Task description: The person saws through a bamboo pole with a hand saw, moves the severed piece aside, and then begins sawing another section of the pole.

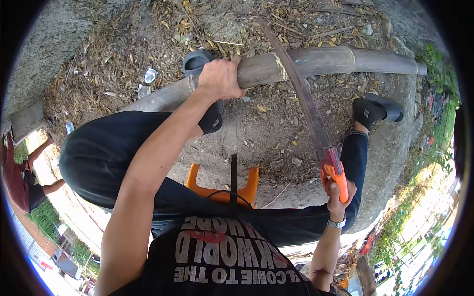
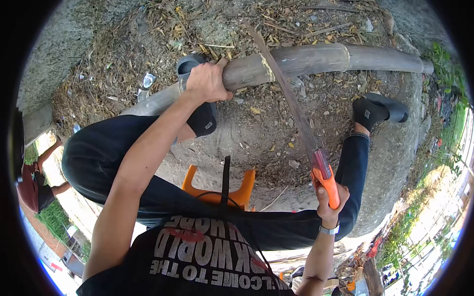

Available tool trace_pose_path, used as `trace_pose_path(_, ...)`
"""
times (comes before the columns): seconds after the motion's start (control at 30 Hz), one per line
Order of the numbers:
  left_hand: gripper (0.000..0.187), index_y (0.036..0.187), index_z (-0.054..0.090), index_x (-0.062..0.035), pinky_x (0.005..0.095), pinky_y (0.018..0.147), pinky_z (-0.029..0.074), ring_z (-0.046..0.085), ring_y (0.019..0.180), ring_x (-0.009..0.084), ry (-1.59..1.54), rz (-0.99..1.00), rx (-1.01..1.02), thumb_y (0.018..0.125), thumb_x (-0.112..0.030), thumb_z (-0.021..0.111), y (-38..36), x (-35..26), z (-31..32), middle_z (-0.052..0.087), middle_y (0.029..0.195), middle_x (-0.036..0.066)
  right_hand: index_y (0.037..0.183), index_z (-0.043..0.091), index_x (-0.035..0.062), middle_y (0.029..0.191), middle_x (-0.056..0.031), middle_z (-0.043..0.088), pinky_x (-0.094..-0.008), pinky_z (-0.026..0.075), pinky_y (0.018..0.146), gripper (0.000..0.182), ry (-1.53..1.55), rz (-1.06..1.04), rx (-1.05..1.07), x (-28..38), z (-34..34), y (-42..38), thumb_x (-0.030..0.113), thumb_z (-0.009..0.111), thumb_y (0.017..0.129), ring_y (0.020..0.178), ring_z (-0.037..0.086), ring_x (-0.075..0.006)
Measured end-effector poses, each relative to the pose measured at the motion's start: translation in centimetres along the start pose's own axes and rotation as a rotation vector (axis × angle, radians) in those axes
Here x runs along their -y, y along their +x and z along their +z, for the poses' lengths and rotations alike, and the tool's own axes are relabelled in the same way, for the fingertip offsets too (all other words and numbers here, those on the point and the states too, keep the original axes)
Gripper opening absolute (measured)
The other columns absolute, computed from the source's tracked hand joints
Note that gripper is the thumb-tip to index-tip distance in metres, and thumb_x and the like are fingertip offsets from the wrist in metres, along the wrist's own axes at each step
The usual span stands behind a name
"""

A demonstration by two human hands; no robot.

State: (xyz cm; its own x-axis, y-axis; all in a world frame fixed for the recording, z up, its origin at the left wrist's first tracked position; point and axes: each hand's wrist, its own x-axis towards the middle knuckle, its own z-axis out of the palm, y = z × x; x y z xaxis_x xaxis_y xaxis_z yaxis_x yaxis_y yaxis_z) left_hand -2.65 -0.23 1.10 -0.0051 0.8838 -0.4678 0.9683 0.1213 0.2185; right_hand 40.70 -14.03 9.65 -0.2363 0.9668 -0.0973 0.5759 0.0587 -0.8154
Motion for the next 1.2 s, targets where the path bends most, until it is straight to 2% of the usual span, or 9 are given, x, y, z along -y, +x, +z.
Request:
trace_pose_path(0.27, 0.081, 0.129, 0.060, -0.0038, 0.0459, 0.086, 0.062, 0.075, 0.096, 0.0389, 0.030, 0.007, 0.023, 0.061, -0.041, 0.086, -0.5, -0.9, -0.5, 0.075, 0.106, 0.022, 0.078, 0.067, 0.0026, 0.056, -0.0056, 0.053, -0.0347, 0.039, 0.047, 0.021, -0.104, -0.240, 0.120, 4.3, 4.1, 11.1, 0.015, 0.080, 0.087, 0.044, 0.052, -0.0208)
trace_pose_path(0.4, 0.075, 0.124, 0.061, -0.0029, 0.0451, 0.086, 0.062, 0.075, 0.098, 0.0379, 0.014, -0.007, 0.063, 0.063, -0.040, 0.085, 0.1, -0.3, -1.1, 0.074, 0.107, 0.022, 0.098, 0.077, -0.0011, 0.059, -0.0034, 0.057, -0.0309, 0.036, 0.048, 0.021, 0.107, 0.029, 0.129, 3.8, 3.7, 11.9, 0.019, 0.078, 0.092, 0.047, 0.051, -0.0139)
trace_pose_path(0.57, 0.083, 0.131, 0.059, -0.0052, 0.0475, 0.086, 0.062, 0.074, 0.099, 0.0400, 0.004, 0.021, -0.083, 0.061, -0.041, 0.086, -0.3, 0.1, 1.5, 0.073, 0.112, 0.022, 0.102, 0.078, -0.0011, 0.058, -0.0037, 0.056, -0.0302, 0.036, 0.048, 0.018, 0.014, -0.113, 0.051, 4.0, 2.0, 5.2, 0.012, 0.072, 0.092, 0.046, 0.052, -0.0150)
trace_pose_path(0.7, 0.077, 0.126, 0.061, -0.0029, 0.0450, 0.085, 0.062, 0.075, 0.096, 0.0379, 0.005, 0.063, -0.149, 0.064, -0.040, 0.088, -0.5, -0.2, 1.5, 0.074, 0.104, 0.022, 0.078, 0.069, 0.0024, 0.056, -0.0060, 0.054, -0.0345, 0.037, 0.047, 0.022, -0.053, -0.208, 0.093, 5.4, 7.7, 13.3, 0.018, 0.077, 0.091, 0.044, 0.049, -0.0171)
trace_pose_path(0.77, 0.079, 0.128, 0.060, -0.0028, 0.0447, 0.086, 0.062, 0.076, 0.098, 0.0376, 0.020, 0.053, -0.087, 0.064, -0.040, 0.089, 0.6, -0.5, -0.1, 0.074, 0.106, 0.022, 0.070, 0.062, 0.0035, 0.057, -0.0078, 0.054, -0.0351, 0.038, 0.047, 0.029, 0.044, -0.064, 0.129, 6.5, 7.9, 18.2, 0.016, 0.079, 0.090, 0.043, 0.048, -0.0176)
trace_pose_path(0.83, 0.091, 0.140, 0.058, -0.0078, 0.0476, 0.087, 0.061, 0.075, 0.099, 0.0399, -0.008, -0.026, 0.042, 0.060, -0.040, 0.088, 0.3, -0.4, -0.2, 0.073, 0.111, 0.024, 0.073, 0.064, 0.0032, 0.057, -0.0076, 0.055, -0.0354, 0.037, 0.047, 0.025, 0.075, -0.079, 0.140, 6.1, 7.3, 17.0, 0.014, 0.078, 0.090, 0.044, 0.049, -0.0183)
trace_pose_path(1.0, 0.094, 0.143, 0.056, -0.0073, 0.0480, 0.084, 0.062, 0.075, 0.094, 0.0411, -0.036, 0.031, -0.092, 0.060, -0.037, 0.087, 0.0, 0.2, 1.4, 0.075, 0.104, 0.023, 0.094, 0.076, 0.0011, 0.062, -0.0051, 0.063, -0.0353, 0.040, 0.050, 0.026, -0.077, -0.018, 0.045, 2.3, 0.7, 4.1, 0.027, 0.071, 0.094, 0.048, 0.059, -0.0191)
trace_pose_path(1.1, 0.091, 0.140, 0.059, -0.0064, 0.0466, 0.084, 0.062, 0.076, 0.094, 0.0394, 0.003, 0.033, -0.168, 0.059, -0.038, 0.086, -0.1, 0.1, 2.5, 0.075, 0.101, 0.023, 0.087, 0.073, 0.0014, 0.060, -0.0044, 0.060, -0.0352, 0.041, 0.049, 0.025, 0.124, 0.088, 0.013, 4.1, 2.3, 4.5, 0.025, 0.071, 0.095, 0.046, 0.056, -0.0175)
trace_pose_path(1.2, 0.089, 0.139, 0.061, -0.0066, 0.0460, 0.086, 0.062, 0.075, 0.095, 0.0393, -0.013, 0.025, -0.129, 0.059, -0.038, 0.086, -0.1, -0.3, 1.8, 0.076, 0.104, 0.024, 0.071, 0.064, 0.0025, 0.055, -0.0076, 0.054, -0.0363, 0.037, 0.044, 0.028, 0.051, -0.133, 0.067, 6.2, 8.0, 13.9, 0.017, 0.080, 0.088, 0.042, 0.049, -0.0189)
